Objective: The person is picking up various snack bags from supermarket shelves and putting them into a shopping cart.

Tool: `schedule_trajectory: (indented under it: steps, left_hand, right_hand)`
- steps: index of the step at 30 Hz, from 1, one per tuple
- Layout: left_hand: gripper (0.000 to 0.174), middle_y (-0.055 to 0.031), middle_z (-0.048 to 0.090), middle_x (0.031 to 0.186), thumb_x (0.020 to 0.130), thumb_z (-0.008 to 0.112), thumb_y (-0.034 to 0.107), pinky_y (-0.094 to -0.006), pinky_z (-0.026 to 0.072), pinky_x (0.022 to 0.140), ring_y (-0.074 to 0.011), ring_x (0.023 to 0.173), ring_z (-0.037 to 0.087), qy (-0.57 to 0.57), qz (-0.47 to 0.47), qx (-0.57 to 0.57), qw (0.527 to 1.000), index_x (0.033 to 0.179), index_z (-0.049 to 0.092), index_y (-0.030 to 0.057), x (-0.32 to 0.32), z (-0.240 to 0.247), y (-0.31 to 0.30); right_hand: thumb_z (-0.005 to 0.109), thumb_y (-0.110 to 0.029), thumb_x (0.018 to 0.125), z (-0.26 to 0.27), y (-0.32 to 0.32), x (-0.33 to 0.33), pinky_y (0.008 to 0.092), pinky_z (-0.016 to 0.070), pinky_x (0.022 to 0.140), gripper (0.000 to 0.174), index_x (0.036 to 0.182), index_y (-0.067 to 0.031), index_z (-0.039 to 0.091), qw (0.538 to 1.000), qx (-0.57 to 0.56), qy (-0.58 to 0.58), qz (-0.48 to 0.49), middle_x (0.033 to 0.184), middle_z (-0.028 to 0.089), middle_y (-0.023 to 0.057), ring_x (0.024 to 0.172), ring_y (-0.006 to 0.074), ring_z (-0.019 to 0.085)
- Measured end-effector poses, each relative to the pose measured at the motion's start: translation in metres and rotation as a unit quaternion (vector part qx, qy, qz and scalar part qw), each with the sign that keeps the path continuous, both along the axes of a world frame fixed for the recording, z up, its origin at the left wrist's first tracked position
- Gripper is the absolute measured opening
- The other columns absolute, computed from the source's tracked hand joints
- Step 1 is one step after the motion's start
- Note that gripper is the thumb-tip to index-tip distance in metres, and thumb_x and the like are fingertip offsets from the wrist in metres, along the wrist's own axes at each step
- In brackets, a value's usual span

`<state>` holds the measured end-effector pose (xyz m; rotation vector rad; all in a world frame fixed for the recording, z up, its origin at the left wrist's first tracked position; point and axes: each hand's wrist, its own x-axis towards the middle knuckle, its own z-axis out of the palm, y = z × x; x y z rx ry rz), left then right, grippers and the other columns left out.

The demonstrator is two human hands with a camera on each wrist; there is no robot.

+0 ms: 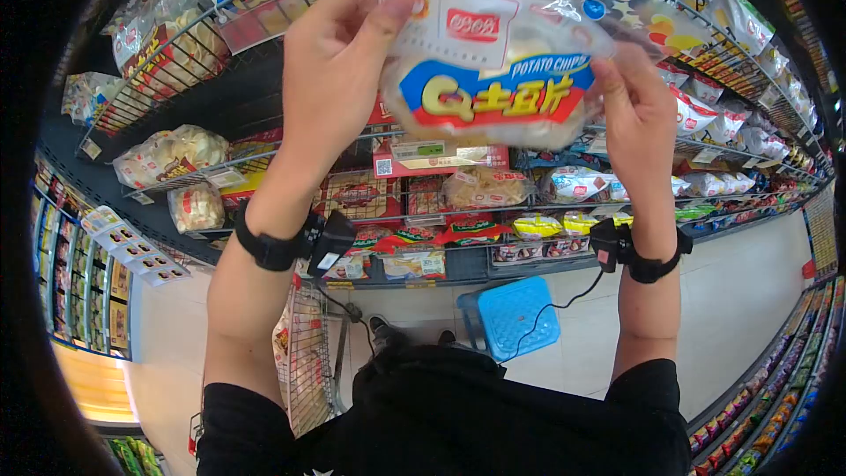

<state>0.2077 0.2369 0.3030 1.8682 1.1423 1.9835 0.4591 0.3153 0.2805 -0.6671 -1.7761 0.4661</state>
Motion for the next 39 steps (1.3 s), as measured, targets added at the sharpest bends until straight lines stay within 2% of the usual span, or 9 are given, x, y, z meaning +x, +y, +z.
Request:
schedule_trajectory:
  steps: [9,11,17,24,26,28,31,36,39]
  left_hand:
    - [0.030,-0.0057,0.067,0.097,0.095,0.060,0.026,-0.0252,0.0480,0.079,-0.0099,0.088,0.060,-0.019,-0.077,-0.066,0.995,0.108,0.060,-0.0014,0.005,-0.056,0.054]
    - [0.028,-0.0062,0.067,0.098,0.096,0.059,0.023,-0.0274,0.0488,0.079,-0.0115,0.089,0.061,-0.007,-0.060,-0.089,0.994,0.109,0.061,-0.0004,0.003,-0.073,0.068]
    - [0.028,-0.0023,0.063,0.090,0.097,0.055,0.025,-0.0237,0.0436,0.062,-0.0055,0.074,0.052,0.041,-0.035,-0.147,0.988,0.112,0.062,0.0023,-0.007,-0.099,0.089]
    - [0.028,-0.0091,0.068,0.095,0.092,0.057,0.021,-0.0323,0.0491,0.080,-0.0175,0.089,0.063,0.083,0.003,-0.098,0.992,0.111,0.063,0.0011,-0.008,-0.121,0.085]
    - [0.030,-0.0133,0.066,0.104,0.089,0.059,0.019,-0.0362,0.0471,0.088,-0.0237,0.099,0.061,0.056,0.032,-0.088,0.994,0.114,0.061,0.0007,-0.001,-0.131,0.080]
    - [0.038,-0.0183,0.058,0.118,0.085,0.060,0.014,-0.0392,0.0411,0.098,-0.0302,0.114,0.054,0.018,0.071,-0.037,0.997,0.121,0.055,0.0001,0.015,-0.145,0.075]
    - [0.050,-0.0218,0.047,0.132,0.081,0.058,0.006,-0.0408,0.0311,0.109,-0.0355,0.128,0.042,-0.009,0.130,0.014,0.991,0.129,0.046,-0.0007,0.022,-0.157,0.032]
    - [0.034,-0.0165,0.056,0.121,0.085,0.058,0.007,-0.0394,0.0417,0.099,-0.0318,0.117,0.054,0.039,0.019,-0.151,0.988,0.118,0.056,0.0005,-0.046,-0.227,-0.073]
    - [0.021,-0.0113,0.065,0.103,0.086,0.057,0.004,-0.0343,0.0507,0.083,-0.0211,0.098,0.063,-0.012,0.072,-0.270,0.960,0.107,0.062,0.0035,-0.105,-0.302,-0.150]
  right_hand:
    - [0.058,-0.010,0.093,-0.055,0.069,0.008,0.0319,0.0458,0.084,0.019,0.106,0.0025,0.064,0.989,0.144,-0.016,-0.016,0.109,0.062,0.0164,0.096,0.0232,0.060]
    - [0.055,-0.009,0.094,-0.068,0.078,0.010,0.0307,0.0464,0.082,0.020,0.107,0.0045,0.063,0.999,-0.034,-0.039,-0.015,0.108,0.062,0.0159,0.095,0.0205,0.060]
    - [0.059,-0.013,0.092,-0.085,0.087,0.008,0.0285,0.0481,0.073,0.028,0.114,0.0040,0.058,0.994,-0.097,-0.002,0.058,0.100,0.064,0.0110,0.084,0.0146,0.061]
    - [0.058,-0.017,0.093,-0.112,0.119,0.017,0.0263,0.0486,0.073,0.021,0.102,0.0004,0.066,0.998,-0.056,-0.025,0.019,0.086,0.067,0.0055,0.078,0.0123,0.060]
    - [0.058,-0.021,0.096,-0.106,0.106,0.012,0.0291,0.0507,0.080,0.027,0.108,0.0027,0.064,0.995,-0.067,-0.032,-0.063,0.096,0.068,0.0081,0.087,0.0151,0.064]
    - [0.056,-0.018,0.097,-0.119,0.119,0.012,0.0316,0.0505,0.088,0.029,0.117,0.0035,0.058,0.994,-0.088,0.063,0.000,0.106,0.065,0.0096,0.096,0.0178,0.063]
    - [0.060,-0.012,0.093,-0.118,0.083,-0.010,0.0323,0.0501,0.089,0.033,0.120,0.0042,0.053,0.989,-0.040,0.133,-0.045,0.113,0.063,0.0138,0.103,0.0208,0.061]
    - [0.056,0.001,0.091,-0.157,0.008,-0.030,0.0324,0.0507,0.088,0.021,0.110,0.0068,0.057,0.966,0.067,0.187,-0.164,0.110,0.063,0.0160,0.097,0.0219,0.062]
    - [0.054,0.002,0.091,-0.227,-0.026,-0.043,0.0298,0.0526,0.081,0.011,0.101,0.0011,0.060,0.997,-0.038,0.058,-0.028,0.101,0.062,0.0118,0.088,0.0180,0.060]
